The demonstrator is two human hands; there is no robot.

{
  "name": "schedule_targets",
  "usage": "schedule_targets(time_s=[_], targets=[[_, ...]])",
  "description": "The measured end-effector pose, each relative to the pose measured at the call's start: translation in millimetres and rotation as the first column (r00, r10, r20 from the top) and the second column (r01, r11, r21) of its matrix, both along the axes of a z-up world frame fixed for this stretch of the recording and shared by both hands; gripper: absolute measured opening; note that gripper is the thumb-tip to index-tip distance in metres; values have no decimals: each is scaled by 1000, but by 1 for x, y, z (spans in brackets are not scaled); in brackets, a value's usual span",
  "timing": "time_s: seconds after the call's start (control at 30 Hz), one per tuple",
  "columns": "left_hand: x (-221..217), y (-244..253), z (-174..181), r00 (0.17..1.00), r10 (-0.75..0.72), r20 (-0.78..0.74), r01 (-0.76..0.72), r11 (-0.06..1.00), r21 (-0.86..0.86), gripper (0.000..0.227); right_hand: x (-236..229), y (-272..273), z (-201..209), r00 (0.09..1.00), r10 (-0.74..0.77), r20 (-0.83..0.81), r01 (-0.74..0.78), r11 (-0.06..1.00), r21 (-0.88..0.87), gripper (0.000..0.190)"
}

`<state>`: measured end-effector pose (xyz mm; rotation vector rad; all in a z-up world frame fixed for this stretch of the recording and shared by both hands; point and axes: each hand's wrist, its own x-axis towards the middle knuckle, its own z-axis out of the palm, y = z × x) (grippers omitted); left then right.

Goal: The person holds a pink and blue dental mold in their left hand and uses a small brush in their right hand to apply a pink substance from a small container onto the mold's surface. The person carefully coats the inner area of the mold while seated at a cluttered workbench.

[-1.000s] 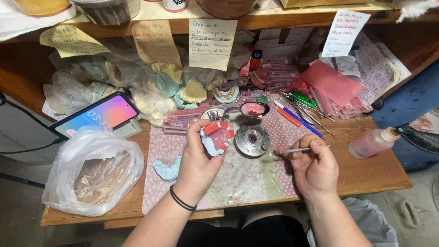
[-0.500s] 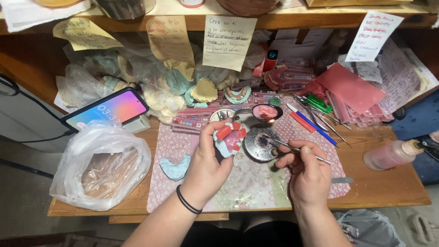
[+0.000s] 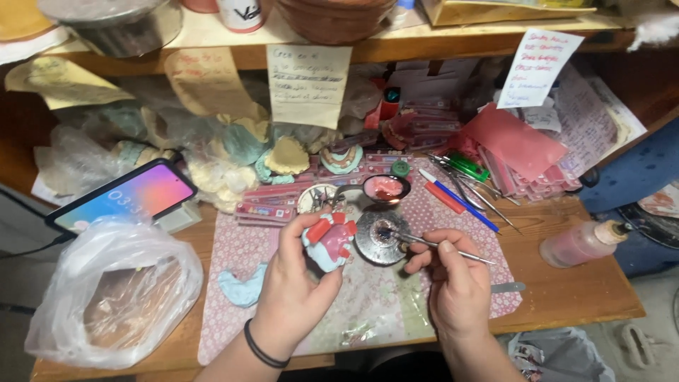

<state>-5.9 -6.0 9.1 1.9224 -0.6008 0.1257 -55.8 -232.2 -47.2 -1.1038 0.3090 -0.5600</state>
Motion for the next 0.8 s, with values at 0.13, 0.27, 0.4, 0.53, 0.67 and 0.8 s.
schedule_targets(time_s=[0.13, 0.27, 0.4, 0.53, 0.67, 0.8], targets=[[1, -1, -3, 998, 47, -34, -48, 999, -15, 69, 1, -3, -2, 999, 52, 7, -52, 998, 18, 24], [1, -2, -4, 997, 66, -46, -67, 998, -15, 70, -1, -5, -5, 996, 84, 23, -84, 996, 21, 24], [2, -2, -5, 998, 64, 11, -64, 997, -40, 68, -3, -6, -8, 996, 88, 34, -88, 996, 21, 23], [3, 0, -6, 993, 99, -70, -99, 995, -6, 70, -4, -5, -11, 997, 72, 40, -73, 997, 24, 23], [3, -1, -3, 993, 88, -79, -89, 996, -12, 70, -4, -5, -10, 997, 68, 25, -68, 997, 30, 21], [2, 0, -4, 995, 76, -69, -76, 997, 2, 70, -4, -5, -10, 996, 73, 52, -74, 997, 18, 21]])
